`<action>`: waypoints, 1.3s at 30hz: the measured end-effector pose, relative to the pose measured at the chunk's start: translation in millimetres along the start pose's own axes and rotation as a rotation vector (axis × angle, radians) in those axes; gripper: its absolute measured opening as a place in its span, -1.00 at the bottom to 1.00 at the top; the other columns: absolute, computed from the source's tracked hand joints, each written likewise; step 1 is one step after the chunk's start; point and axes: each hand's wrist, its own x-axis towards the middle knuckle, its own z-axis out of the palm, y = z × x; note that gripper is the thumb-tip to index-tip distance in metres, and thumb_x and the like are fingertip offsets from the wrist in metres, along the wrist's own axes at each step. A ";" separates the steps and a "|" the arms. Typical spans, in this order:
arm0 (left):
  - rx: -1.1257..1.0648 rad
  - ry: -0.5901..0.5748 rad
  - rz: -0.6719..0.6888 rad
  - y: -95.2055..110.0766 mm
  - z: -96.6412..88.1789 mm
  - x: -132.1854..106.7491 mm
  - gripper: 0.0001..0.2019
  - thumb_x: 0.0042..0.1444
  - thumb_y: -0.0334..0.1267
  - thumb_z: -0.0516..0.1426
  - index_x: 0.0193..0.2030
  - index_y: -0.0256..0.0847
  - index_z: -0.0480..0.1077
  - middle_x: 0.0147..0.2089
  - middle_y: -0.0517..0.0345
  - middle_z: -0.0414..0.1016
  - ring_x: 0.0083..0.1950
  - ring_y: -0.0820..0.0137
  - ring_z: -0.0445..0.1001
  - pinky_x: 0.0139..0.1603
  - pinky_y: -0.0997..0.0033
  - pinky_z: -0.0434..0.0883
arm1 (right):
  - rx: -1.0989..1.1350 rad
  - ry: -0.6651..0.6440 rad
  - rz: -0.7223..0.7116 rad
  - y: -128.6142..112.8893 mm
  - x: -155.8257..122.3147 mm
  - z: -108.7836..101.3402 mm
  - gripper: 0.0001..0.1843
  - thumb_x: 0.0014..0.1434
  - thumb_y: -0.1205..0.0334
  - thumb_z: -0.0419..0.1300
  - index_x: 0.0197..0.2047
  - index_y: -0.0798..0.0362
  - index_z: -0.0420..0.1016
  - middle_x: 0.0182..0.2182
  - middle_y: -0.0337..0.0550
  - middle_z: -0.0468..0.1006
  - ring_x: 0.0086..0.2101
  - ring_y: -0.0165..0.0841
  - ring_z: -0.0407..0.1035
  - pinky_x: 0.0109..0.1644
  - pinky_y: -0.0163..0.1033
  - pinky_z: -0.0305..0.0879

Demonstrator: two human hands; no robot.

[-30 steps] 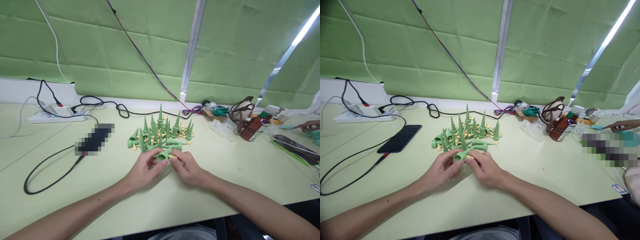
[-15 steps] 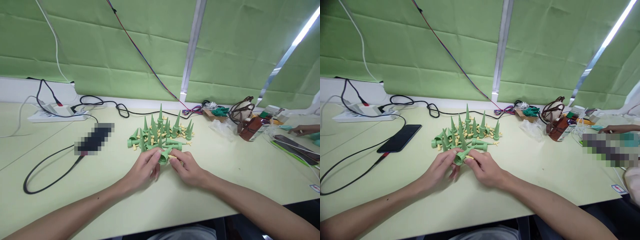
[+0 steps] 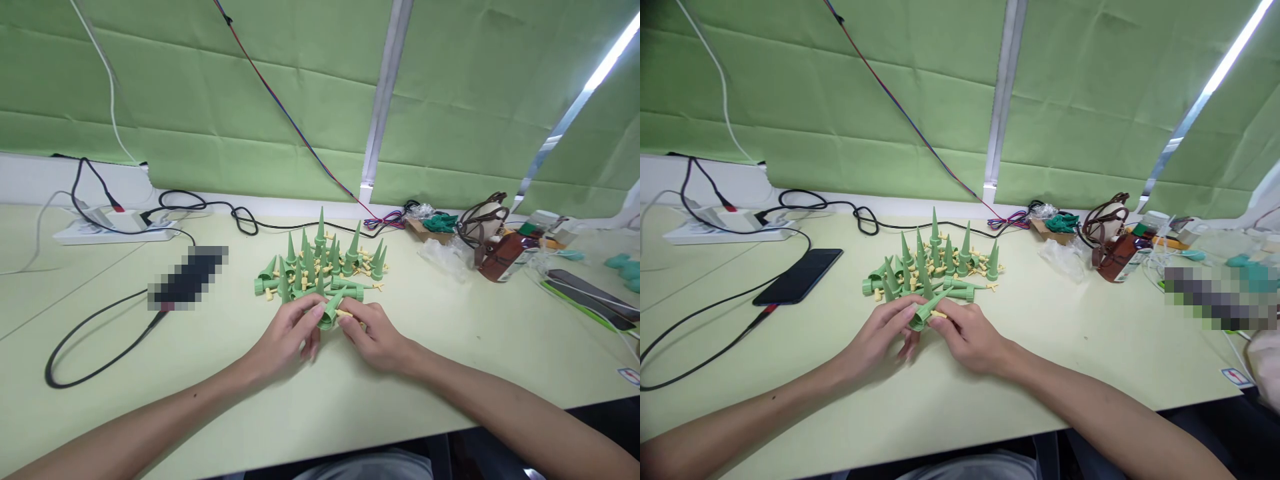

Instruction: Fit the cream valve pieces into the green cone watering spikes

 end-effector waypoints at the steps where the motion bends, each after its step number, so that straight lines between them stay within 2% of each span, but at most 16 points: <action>1: 0.001 0.000 -0.001 0.2 -0.3 -0.1 -0.54 0.29 0.13 0.07 -0.09 -0.31 0.40 -0.57 0.26 0.30 -0.66 0.50 0.29 -0.65 0.52 0.20 | 0.002 0.000 -0.003 0.2 0.0 -0.1 -0.66 0.46 0.13 -0.08 -0.39 0.00 0.13 -0.59 -0.38 0.14 -0.57 -0.47 0.00 -0.47 -0.32 0.01; 13: 0.010 -0.012 0.010 1.0 -0.7 -1.5 -0.56 0.28 0.12 0.08 -0.08 -0.30 0.35 -0.51 0.23 0.35 -0.65 0.50 0.30 -0.61 0.49 0.23 | -0.011 -0.013 -0.044 -0.9 0.9 -1.5 -0.70 0.46 0.15 -0.09 -0.32 0.03 0.24 -0.55 -0.36 0.12 -0.55 -0.47 0.02 -0.43 -0.32 0.05; 22: -0.014 -0.014 0.011 3.2 -0.3 -2.0 -0.57 0.25 0.11 0.10 -0.09 -0.29 0.35 -0.47 0.20 0.38 -0.64 0.50 0.31 -0.62 0.48 0.25 | -0.028 0.006 -0.074 -2.7 1.2 -2.3 -0.72 0.46 0.18 -0.08 -0.24 0.05 0.35 -0.52 -0.33 0.23 -0.54 -0.46 0.06 -0.41 -0.32 0.10; 27: -0.018 -0.022 0.006 3.4 -1.0 -1.3 -0.58 0.25 0.11 0.11 -0.11 -0.28 0.35 -0.47 0.19 0.39 -0.64 0.49 0.32 -0.63 0.49 0.23 | -0.034 0.003 -0.063 -3.9 1.5 -2.2 -0.72 0.45 0.18 -0.07 -0.26 0.05 0.35 -0.53 -0.33 0.23 -0.53 -0.45 0.07 -0.42 -0.32 0.10; 39: 0.049 -0.065 0.088 1.0 -5.0 -3.1 -0.62 0.31 0.03 0.10 0.02 -0.27 0.38 -0.50 0.27 0.31 -0.58 0.50 0.31 -0.56 0.50 0.25 | -0.078 0.069 -0.107 -2.1 -0.6 -2.8 -0.66 0.45 0.18 -0.07 -0.40 0.03 0.24 -0.58 -0.34 0.11 -0.57 -0.47 0.01 -0.47 -0.31 -0.01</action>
